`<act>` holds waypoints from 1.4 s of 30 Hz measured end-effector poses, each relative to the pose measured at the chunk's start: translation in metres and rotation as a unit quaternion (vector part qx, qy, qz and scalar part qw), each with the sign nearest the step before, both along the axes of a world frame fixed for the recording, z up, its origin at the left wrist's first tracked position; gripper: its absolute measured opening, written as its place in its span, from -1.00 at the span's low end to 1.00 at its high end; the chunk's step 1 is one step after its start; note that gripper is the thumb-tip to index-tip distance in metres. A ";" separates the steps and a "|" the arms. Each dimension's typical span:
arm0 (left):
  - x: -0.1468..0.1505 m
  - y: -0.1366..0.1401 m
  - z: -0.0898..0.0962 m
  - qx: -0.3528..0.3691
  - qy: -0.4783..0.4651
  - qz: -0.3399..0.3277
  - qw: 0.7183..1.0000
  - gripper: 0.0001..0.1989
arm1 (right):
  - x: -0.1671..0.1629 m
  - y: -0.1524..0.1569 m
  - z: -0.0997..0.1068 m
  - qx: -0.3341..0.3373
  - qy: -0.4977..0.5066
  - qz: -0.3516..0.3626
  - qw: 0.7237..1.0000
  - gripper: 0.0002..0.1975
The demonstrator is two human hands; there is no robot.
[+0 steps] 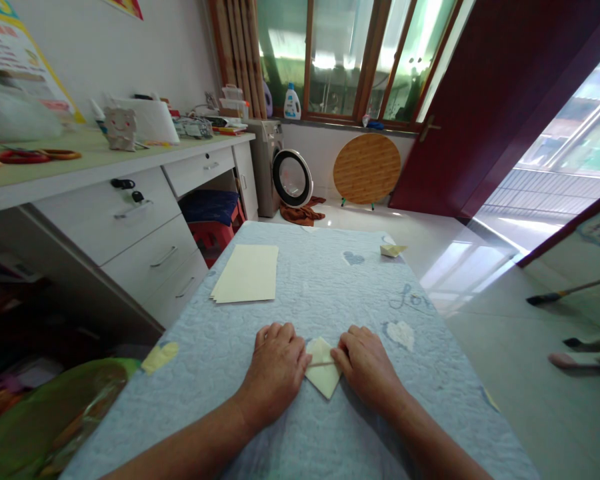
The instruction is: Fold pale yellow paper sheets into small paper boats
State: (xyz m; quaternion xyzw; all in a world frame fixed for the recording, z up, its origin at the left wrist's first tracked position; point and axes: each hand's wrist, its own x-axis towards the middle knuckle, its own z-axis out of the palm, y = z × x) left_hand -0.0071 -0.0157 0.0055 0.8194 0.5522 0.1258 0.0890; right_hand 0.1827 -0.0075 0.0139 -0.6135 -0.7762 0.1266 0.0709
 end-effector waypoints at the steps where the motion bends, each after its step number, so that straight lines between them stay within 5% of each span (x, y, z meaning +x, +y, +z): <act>1: 0.000 0.000 0.000 -0.003 -0.009 0.002 1.000 -0.85 | 0.000 0.000 0.000 0.000 0.002 0.000 1.000 -0.83; 8: -0.005 0.001 -0.005 0.042 -0.070 -0.084 0.993 -0.78 | 0.001 0.000 -0.003 0.013 0.011 0.001 1.000 -0.84; 14: -0.007 -0.002 -0.010 0.135 -0.021 -0.174 0.975 -0.87 | 0.001 -0.001 -0.005 0.022 0.011 -0.002 1.000 -0.83; 19: -0.005 -0.008 -0.010 0.144 0.035 -0.227 0.963 -0.79 | 0.002 -0.002 -0.004 0.021 0.004 -0.007 1.000 -0.84; 34: -0.004 -0.014 -0.011 0.148 0.072 -0.231 0.959 -0.74 | 0.020 -0.002 -0.006 0.071 0.057 0.004 0.996 -0.83; 42: -0.004 -0.013 -0.011 0.144 0.058 -0.222 0.962 -0.74 | -0.003 -0.010 -0.007 0.058 0.139 0.110 0.982 -0.82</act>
